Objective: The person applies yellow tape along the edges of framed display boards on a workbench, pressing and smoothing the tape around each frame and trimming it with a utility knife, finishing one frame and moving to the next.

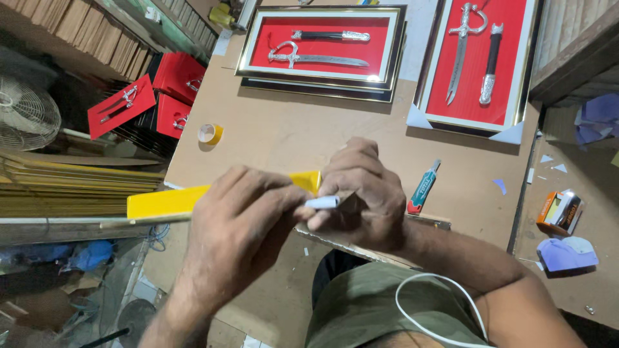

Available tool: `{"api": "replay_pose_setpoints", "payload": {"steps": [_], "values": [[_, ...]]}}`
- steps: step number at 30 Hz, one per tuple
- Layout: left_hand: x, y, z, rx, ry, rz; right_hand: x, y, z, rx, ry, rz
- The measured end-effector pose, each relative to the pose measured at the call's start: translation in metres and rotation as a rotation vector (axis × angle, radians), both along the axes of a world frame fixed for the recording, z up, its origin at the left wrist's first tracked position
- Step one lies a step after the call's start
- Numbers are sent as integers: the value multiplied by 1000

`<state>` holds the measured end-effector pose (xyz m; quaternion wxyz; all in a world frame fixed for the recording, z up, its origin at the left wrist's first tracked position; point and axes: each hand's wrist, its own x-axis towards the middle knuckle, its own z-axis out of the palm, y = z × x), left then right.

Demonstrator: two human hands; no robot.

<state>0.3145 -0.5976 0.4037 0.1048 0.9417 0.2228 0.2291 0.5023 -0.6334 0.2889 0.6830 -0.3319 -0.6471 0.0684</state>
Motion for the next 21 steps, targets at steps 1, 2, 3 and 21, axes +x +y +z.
{"api": "replay_pose_setpoints", "payload": {"steps": [1,2,3,21], "values": [[-7,-7,0,-28,18,-4,-2,-4,-1,6,-6,53],[-18,-16,0,-69,25,31,-3,-10,-3,3,-52,67],[-30,-25,0,-111,30,66,-3,-17,-6,-1,-99,80],[-72,-67,-373,-58,285,350,6,-44,-278,-351,-918,72]]}}
